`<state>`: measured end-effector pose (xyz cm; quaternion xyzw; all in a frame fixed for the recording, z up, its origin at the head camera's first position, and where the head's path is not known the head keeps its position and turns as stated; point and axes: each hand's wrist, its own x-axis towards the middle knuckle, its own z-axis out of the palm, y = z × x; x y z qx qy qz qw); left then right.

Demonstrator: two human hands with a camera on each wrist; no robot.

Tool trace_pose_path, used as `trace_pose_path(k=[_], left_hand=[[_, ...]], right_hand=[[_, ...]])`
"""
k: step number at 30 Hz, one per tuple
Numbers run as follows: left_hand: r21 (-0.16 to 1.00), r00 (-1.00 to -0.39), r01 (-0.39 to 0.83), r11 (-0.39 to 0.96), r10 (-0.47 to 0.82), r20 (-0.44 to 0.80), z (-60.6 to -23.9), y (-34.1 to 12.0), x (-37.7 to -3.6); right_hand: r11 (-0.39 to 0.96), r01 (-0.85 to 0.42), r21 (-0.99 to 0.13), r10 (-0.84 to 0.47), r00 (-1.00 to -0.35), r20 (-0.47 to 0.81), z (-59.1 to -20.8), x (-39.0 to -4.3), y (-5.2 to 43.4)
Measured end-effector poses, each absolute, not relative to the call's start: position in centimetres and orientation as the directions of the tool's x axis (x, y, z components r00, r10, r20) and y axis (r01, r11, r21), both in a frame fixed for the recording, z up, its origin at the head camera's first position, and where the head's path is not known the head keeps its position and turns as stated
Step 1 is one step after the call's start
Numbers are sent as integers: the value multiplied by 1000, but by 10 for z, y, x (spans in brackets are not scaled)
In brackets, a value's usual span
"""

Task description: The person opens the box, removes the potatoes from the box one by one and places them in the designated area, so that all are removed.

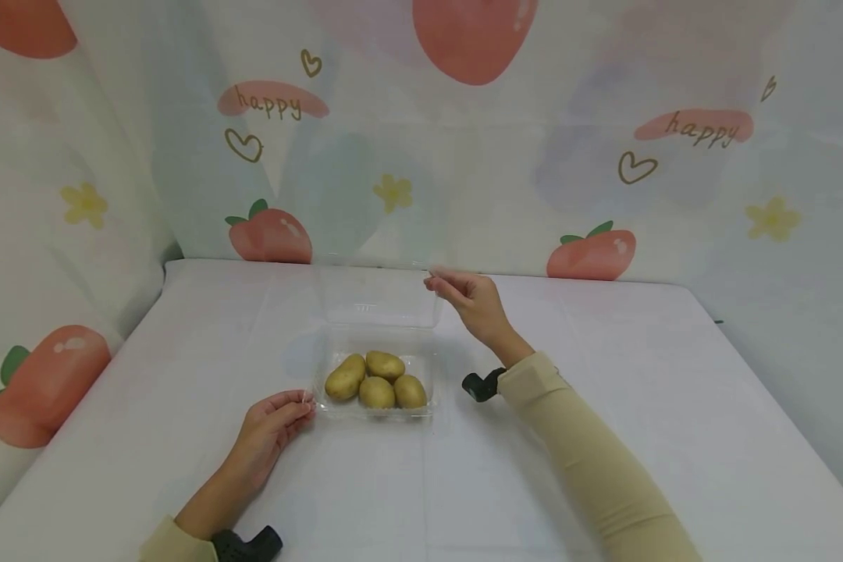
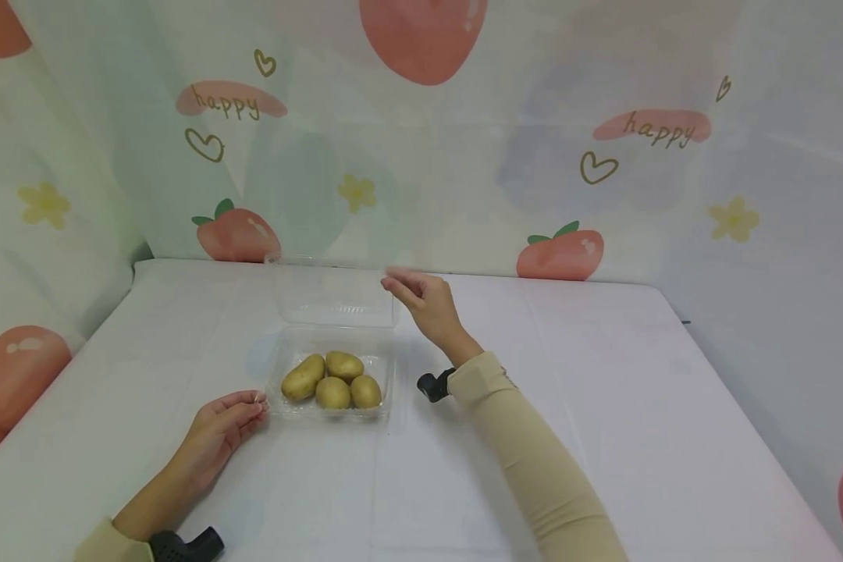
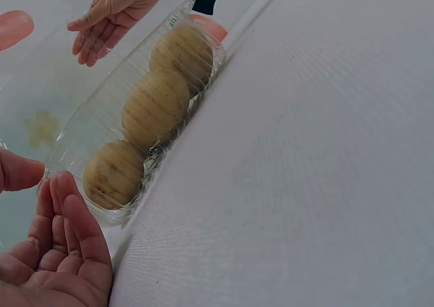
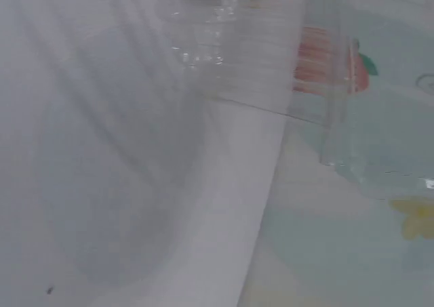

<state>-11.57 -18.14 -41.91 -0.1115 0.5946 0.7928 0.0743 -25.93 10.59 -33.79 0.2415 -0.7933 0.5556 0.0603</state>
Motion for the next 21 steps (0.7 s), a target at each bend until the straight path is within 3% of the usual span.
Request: trace_pose_path(k=[11,21], left_hand=[[923,-961,-262,-283,-10,-276,-420,-182,-116],[919,-961,-261,-297,-10,-276,-419,-183,-117]], right_hand=[[292,-345,-892,-321,-914,248,-328,-247,100],[377,-307,-874,-324,-928,186,-361,-271,104]])
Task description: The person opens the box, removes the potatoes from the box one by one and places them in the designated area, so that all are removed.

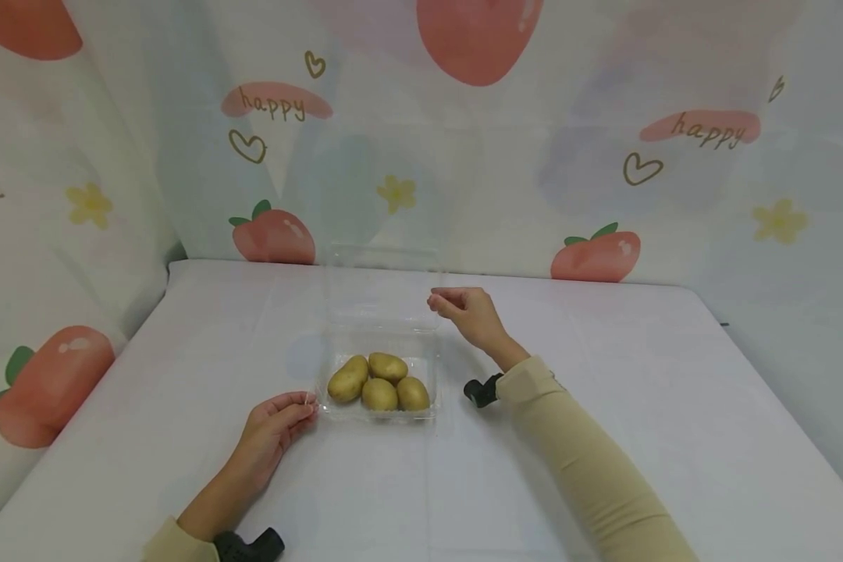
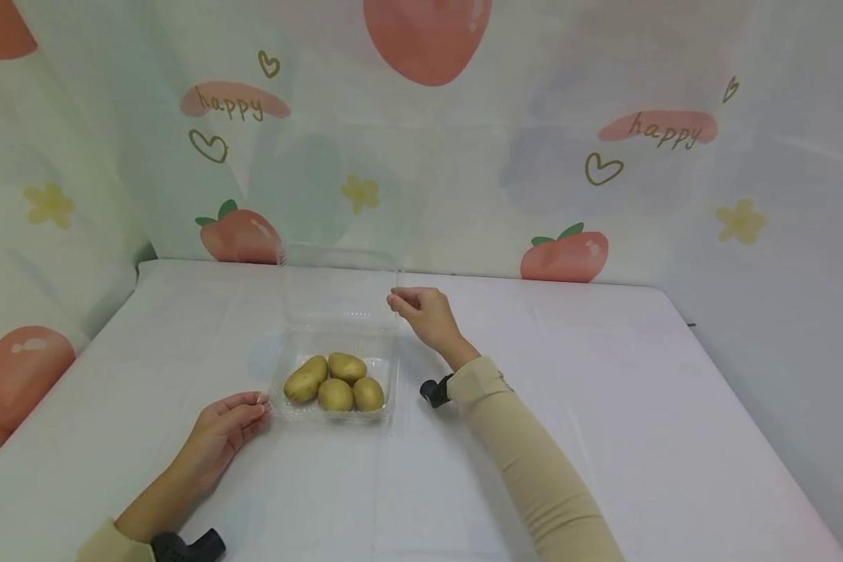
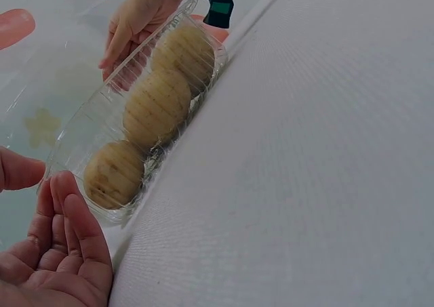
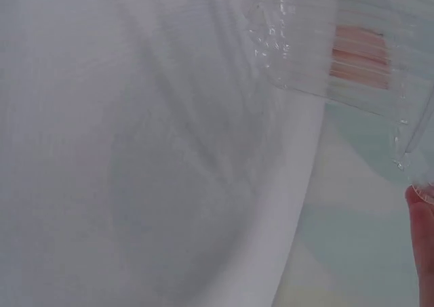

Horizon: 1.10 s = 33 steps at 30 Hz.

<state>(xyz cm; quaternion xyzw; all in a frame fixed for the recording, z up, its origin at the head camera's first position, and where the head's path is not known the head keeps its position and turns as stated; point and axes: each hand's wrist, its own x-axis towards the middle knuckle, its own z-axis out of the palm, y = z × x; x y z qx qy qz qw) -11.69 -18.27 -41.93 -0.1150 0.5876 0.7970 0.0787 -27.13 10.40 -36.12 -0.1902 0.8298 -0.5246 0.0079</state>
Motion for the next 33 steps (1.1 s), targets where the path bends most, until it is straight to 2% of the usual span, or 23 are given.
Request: trace_pose_path(k=[5,20,33], left_hand=[[919,-960,-262,-295,-15,-278,-419,-182,-117],[917,-960,-261,-302,-21,-281,-418,-182,-117],[915,-959,-261,-308,-29,-283,-417,-182,-117]], right_hand=[[412,-276,-869,-328,-934,141,-364,-271,104],[425,-76,-902,-281,-958,-52,-369,-273,99],[434,12,-901,-251,-959,-133,-372,-274,98]])
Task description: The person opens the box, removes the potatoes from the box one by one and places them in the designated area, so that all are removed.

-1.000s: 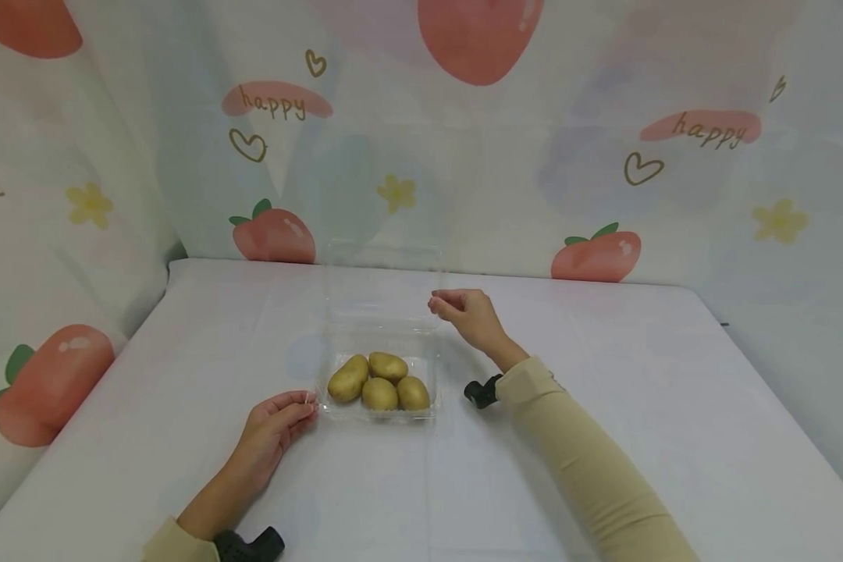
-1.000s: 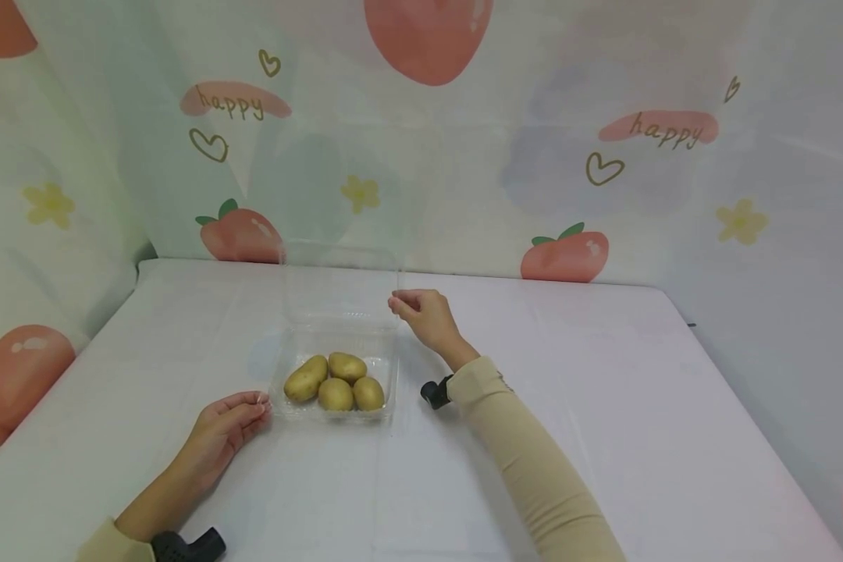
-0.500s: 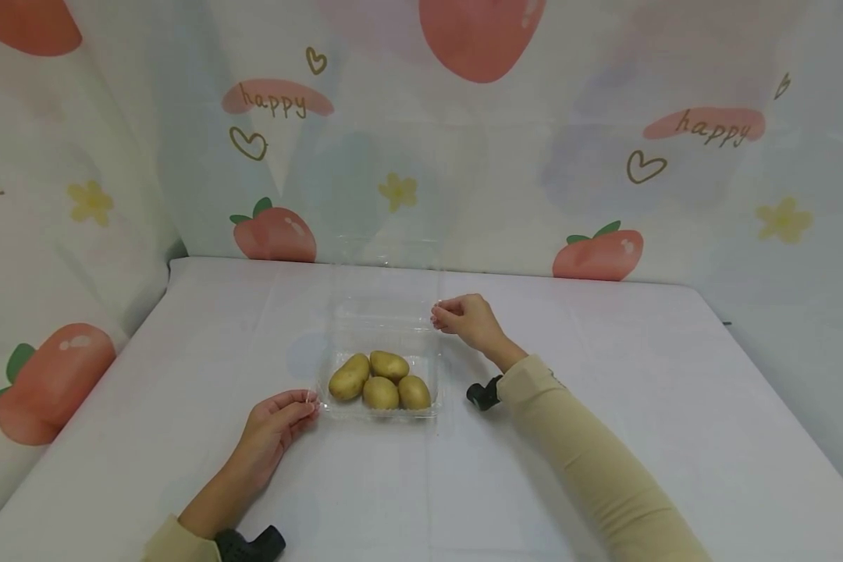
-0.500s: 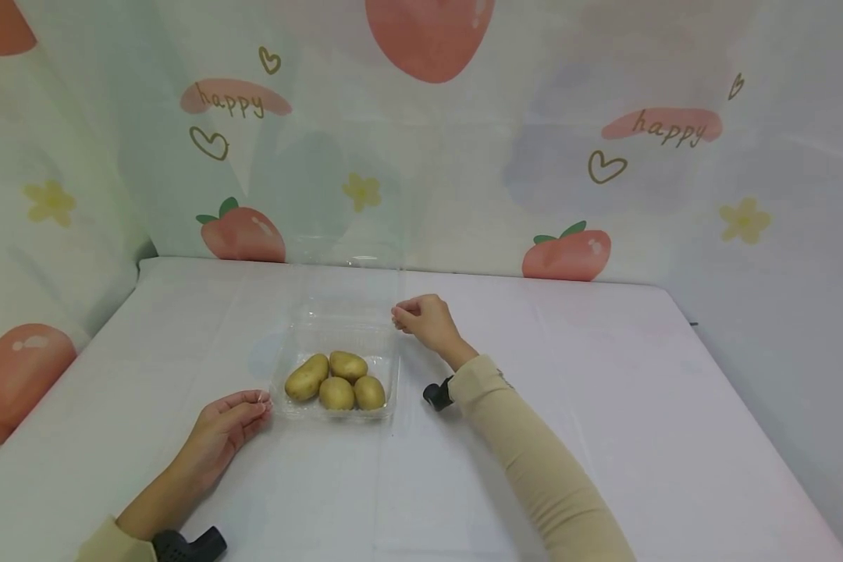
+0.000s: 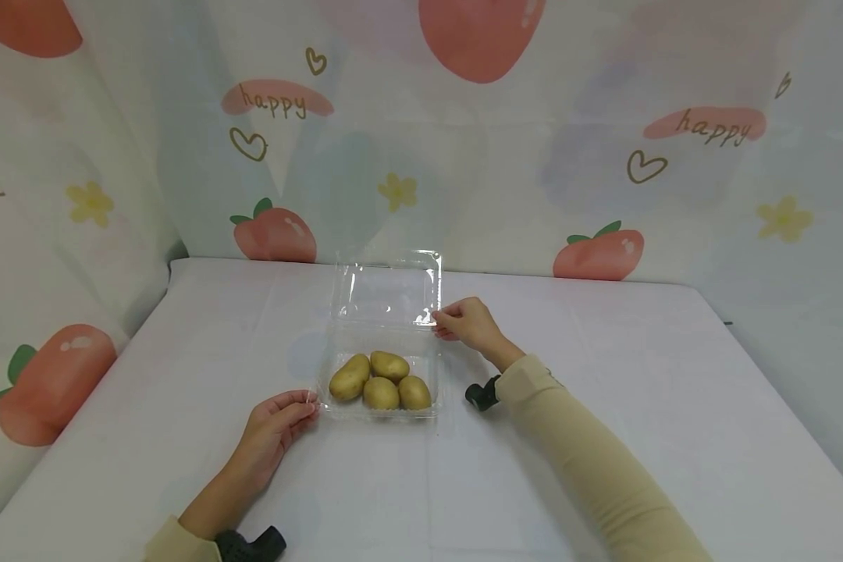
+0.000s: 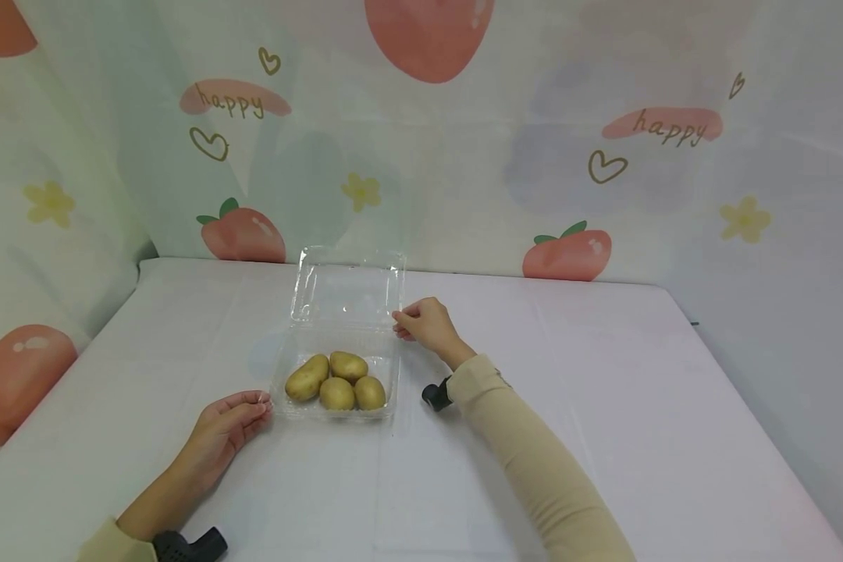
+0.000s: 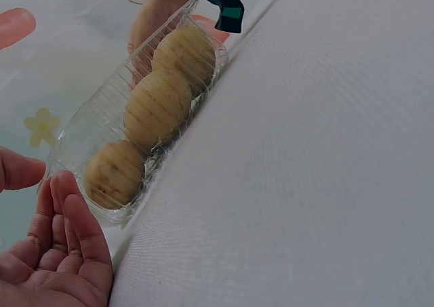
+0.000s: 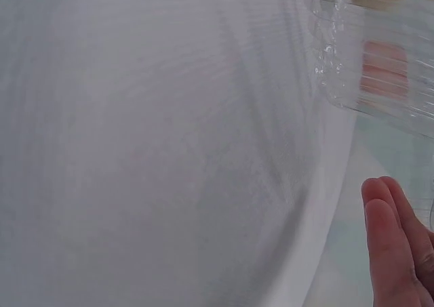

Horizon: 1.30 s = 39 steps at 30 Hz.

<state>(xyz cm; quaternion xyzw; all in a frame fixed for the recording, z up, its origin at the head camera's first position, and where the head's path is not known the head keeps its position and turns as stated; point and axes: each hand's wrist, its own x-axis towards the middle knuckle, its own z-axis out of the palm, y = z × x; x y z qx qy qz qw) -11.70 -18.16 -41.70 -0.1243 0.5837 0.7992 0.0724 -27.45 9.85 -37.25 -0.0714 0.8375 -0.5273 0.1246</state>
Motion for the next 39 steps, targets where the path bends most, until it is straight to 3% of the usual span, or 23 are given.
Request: trace_pose_path(k=[23,39], left_hand=[[919,-958,-262,-296,-37,-285,-418,-181,-117],[916,-962,-252,-313,-27,-273,-419,-182,-118]], right_hand=[[480,98,-872,-199,-956,-217,-375,-274,96],[443,73,-894,-211,-960,-183,-375,-272,99]])
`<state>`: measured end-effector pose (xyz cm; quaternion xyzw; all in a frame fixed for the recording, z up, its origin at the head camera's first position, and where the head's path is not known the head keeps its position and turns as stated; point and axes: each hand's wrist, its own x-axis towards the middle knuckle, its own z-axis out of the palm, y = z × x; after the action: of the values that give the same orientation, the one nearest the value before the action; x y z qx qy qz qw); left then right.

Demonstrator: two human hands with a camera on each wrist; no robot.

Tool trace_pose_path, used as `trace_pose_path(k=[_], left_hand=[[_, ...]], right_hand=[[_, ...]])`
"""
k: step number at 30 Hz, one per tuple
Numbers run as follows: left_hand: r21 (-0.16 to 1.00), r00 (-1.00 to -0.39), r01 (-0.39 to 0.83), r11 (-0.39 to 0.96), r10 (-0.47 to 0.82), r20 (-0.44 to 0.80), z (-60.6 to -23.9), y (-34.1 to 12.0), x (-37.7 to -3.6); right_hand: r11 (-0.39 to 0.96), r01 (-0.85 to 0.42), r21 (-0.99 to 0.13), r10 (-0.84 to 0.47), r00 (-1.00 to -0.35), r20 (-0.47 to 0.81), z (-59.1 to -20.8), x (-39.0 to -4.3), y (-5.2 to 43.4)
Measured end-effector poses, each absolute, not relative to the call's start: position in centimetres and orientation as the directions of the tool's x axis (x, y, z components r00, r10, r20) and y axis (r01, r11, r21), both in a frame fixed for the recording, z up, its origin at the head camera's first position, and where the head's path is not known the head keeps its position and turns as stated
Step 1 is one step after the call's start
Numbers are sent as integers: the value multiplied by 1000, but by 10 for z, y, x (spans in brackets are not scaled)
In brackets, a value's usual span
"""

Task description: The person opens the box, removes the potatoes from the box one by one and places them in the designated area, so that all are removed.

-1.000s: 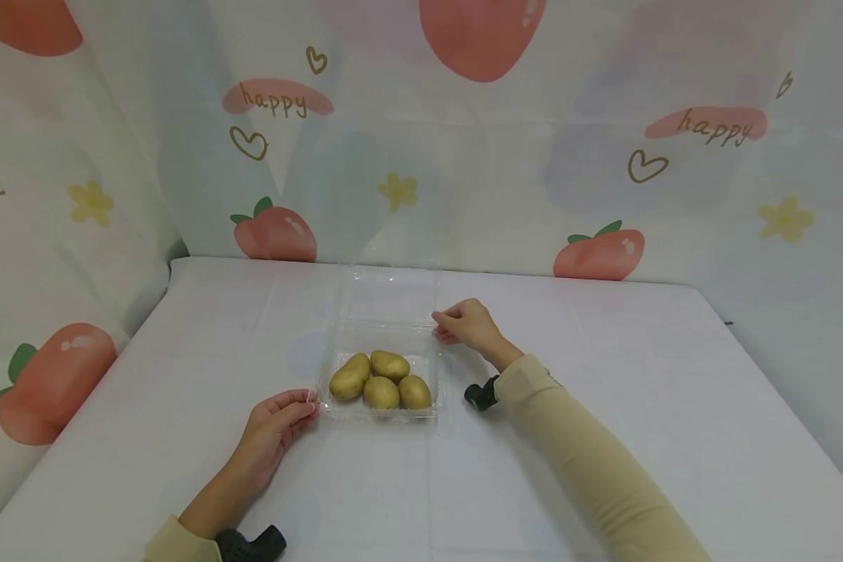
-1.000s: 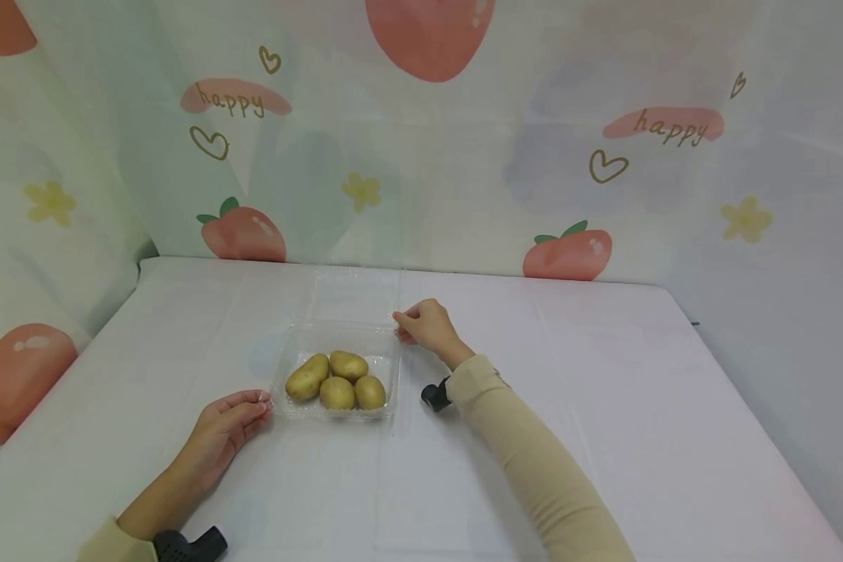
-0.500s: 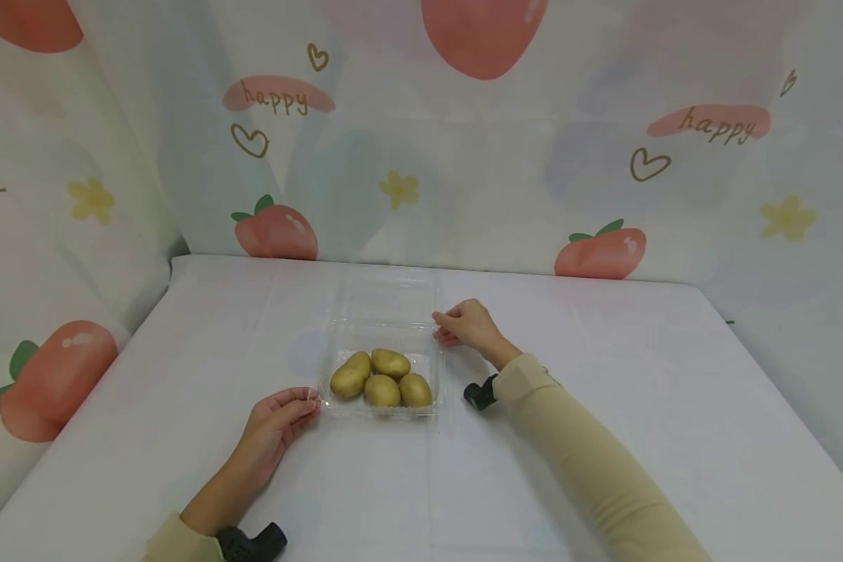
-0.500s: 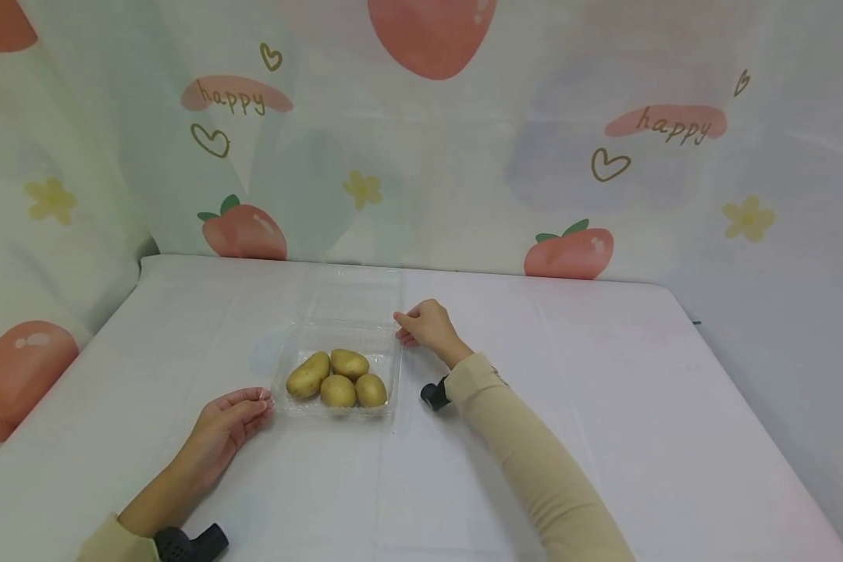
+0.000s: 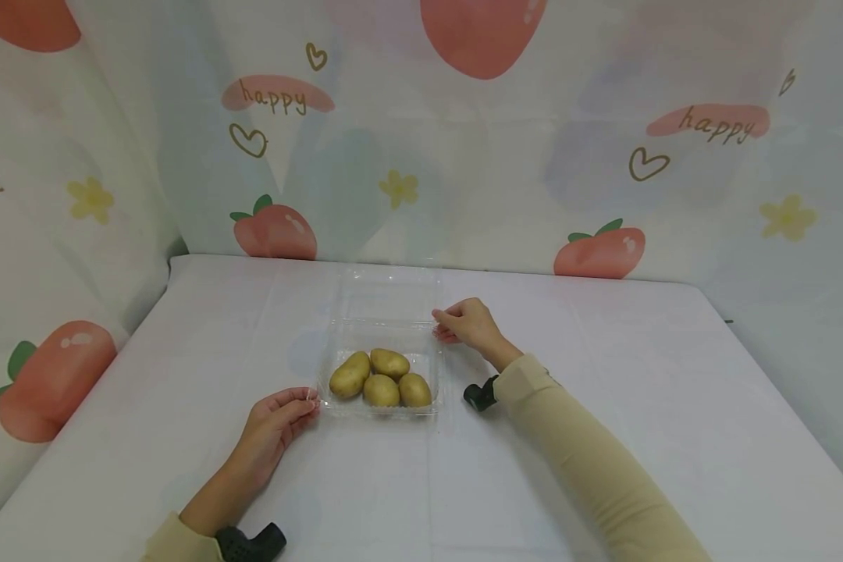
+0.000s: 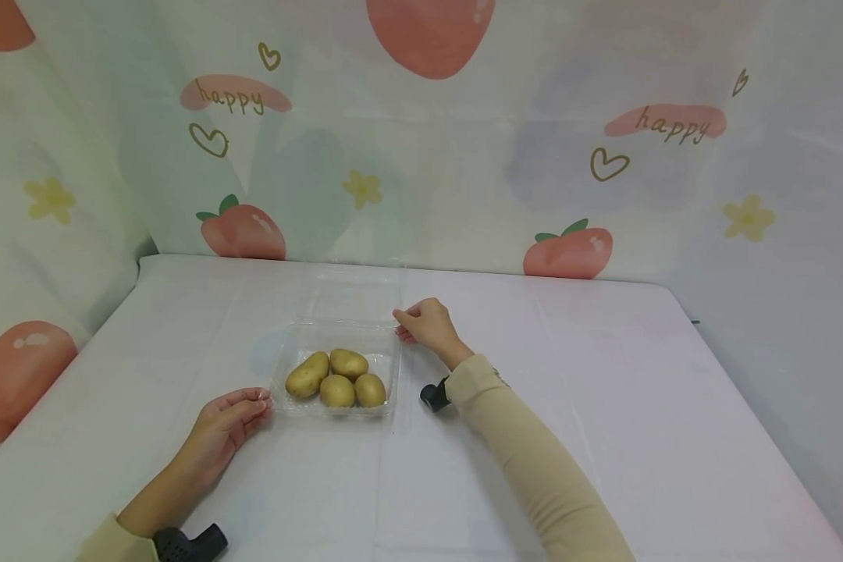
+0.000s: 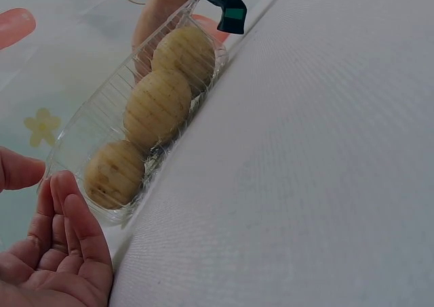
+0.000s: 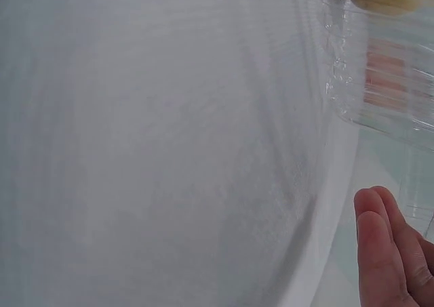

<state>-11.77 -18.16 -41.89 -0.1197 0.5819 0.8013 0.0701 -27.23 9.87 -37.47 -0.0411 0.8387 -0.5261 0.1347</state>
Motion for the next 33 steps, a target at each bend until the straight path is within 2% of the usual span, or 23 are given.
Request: trace_pose_path(k=[24,33], left_hand=[[916,-963,-253,-313,-13,-270,-418,-182,-117],[917,-965,-245,-314,-13,-262,-418,-182,-117]], right_hand=[[463,0,-887,-191,-976,-100,-354,-258,114],[375,-36,-926,-247,-967,-62,-344,-241,116]])
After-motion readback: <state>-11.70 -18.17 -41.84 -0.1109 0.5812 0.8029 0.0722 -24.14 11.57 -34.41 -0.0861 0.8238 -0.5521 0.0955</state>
